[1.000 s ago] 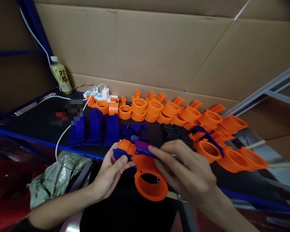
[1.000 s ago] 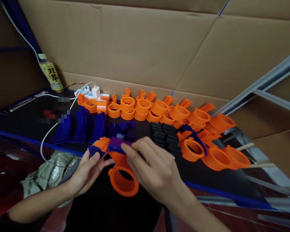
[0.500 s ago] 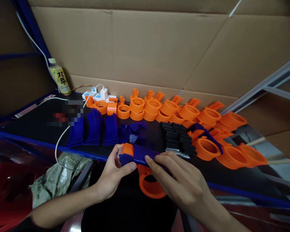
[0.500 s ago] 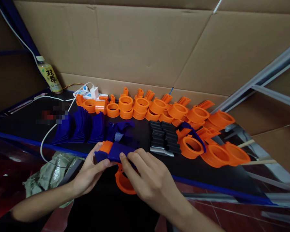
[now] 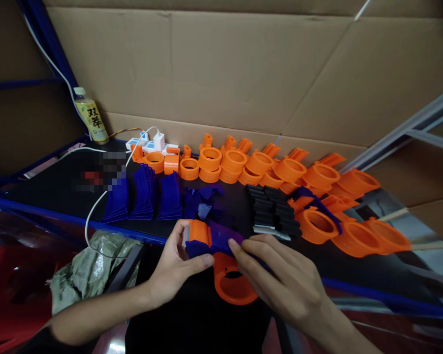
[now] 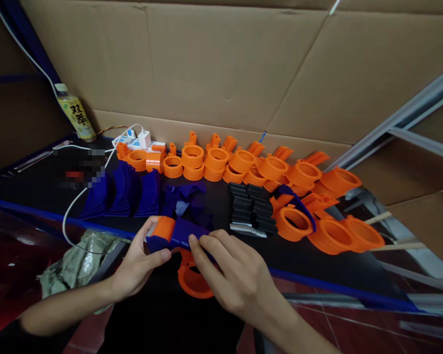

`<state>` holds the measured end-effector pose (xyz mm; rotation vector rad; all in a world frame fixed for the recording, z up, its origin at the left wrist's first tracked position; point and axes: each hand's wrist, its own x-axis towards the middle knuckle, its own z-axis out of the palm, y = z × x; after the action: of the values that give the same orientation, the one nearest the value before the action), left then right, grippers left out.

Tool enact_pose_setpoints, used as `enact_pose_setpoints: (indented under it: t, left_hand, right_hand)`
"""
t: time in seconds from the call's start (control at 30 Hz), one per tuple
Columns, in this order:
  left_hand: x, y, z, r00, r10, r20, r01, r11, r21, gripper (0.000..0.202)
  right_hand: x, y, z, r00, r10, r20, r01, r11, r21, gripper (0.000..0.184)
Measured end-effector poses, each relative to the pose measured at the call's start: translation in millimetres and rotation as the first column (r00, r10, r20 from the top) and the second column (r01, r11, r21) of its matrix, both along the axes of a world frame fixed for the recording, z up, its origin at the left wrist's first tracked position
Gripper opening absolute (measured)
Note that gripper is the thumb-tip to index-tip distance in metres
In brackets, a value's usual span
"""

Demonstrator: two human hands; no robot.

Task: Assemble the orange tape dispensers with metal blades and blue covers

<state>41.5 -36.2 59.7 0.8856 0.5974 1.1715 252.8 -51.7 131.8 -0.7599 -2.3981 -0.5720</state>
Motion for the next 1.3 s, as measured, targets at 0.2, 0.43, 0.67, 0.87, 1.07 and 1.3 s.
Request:
enact_pose_setpoints:
  t: [0.2, 0.43, 0.67, 0.87, 1.07, 1.3]
  left_hand:
    - [2, 0, -0.8, 0.999, 0.043, -0.012, -0.043, 0.999, -0.007, 0.044]
    - [1, 0, -1.0, 0.998, 0.040, -0.058, -0.038, 0.999, 0.037, 0.042]
    - [-6, -1, 5.9, 0.991, 0.012, -0.136, 0.007, 0.990, 0.143, 0.053]
    - [-11, 0, 18.2, 0.980, -0.028, -0.198, 0.088, 0.951, 0.297, 0.059]
    - [-12, 0, 16.6, 0.973, -0.053, -0.224, 0.130, 0.930, 0.343, 0.065]
    - [-11, 2, 12.9, 0.967, -0.071, -0.245, 0.161, 0.915, 0.369, 0.063]
  right_hand:
    - [2, 2, 0.7, 0.999, 0.024, 0.044, -0.026, 0.999, 0.046, 0.019]
    - [1, 0, -5.1, 0.998, -0.035, 0.050, 0.037, 0.999, -0.037, 0.022]
    - [0, 6, -3.2, 0.963, -0.106, -0.249, -0.056, 0.822, -0.566, 0.026]
    - [-5, 10, -19.8, 0.757, -0.425, -0.496, -0.320, 0.421, -0.849, 0.022]
    - [-6, 4, -36.7, 0.574, -0.593, -0.564, -0.542, 0.241, -0.805, 0.028]
    - [-5, 0, -45.2, 0.498, -0.638, -0.588, -0.612, 0.223, -0.759, 0.027]
